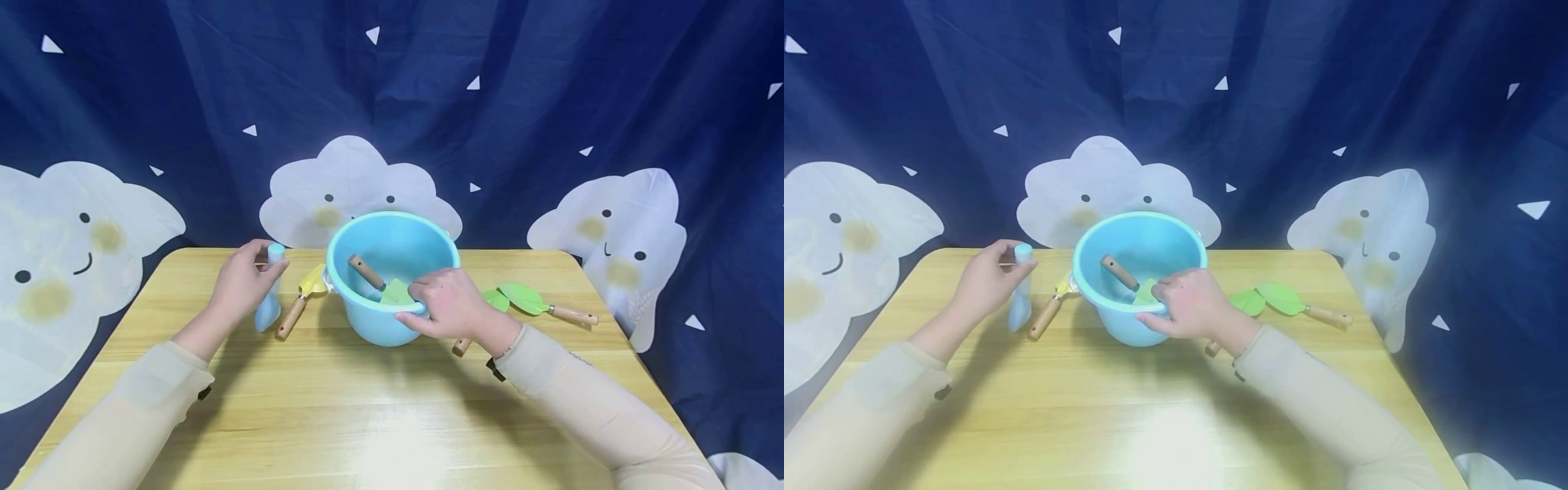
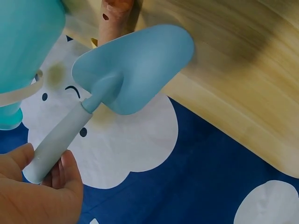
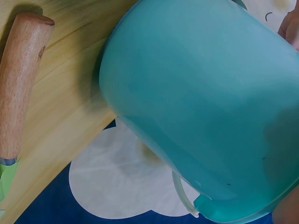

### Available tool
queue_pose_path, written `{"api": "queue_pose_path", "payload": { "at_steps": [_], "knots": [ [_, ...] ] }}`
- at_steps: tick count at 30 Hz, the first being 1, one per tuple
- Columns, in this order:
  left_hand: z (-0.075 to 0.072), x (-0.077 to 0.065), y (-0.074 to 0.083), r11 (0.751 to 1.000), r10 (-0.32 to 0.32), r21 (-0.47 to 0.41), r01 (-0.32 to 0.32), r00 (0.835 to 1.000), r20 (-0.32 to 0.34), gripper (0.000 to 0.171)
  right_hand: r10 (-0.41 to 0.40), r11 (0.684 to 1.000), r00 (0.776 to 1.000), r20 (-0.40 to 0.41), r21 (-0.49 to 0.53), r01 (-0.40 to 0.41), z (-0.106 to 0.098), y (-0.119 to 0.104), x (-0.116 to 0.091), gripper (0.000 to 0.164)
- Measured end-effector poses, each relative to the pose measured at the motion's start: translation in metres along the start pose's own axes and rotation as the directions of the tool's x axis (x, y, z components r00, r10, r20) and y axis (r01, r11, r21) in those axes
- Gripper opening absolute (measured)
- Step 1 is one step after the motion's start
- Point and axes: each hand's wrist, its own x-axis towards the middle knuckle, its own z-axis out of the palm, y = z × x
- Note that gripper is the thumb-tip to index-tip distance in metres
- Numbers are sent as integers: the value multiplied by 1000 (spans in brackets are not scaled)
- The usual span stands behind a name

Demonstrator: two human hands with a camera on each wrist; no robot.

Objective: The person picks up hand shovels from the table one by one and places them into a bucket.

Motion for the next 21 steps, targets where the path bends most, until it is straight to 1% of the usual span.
{"api": "queue_pose_path", "payload": {
  "at_steps": [9, 16, 21],
  "knots": [
    [0, -5, 2, 996, 18, -84, -21, 999, -37, 33, -1, 1000, 1000, -2, 1, 1, 0, -1, 0, 61],
    [1, -6, 1, 992, 45, -111, -53, 996, -71, 34, 3, 1000, 1000, -3, -4, -3, 0, -1, 0, 62],
    [2, -6, 1, 990, 49, -129, -62, 994, -95, 34, 1, 1000, 1000, -5, -3, -1, 0, -1, 0, 62]
  ]
}}
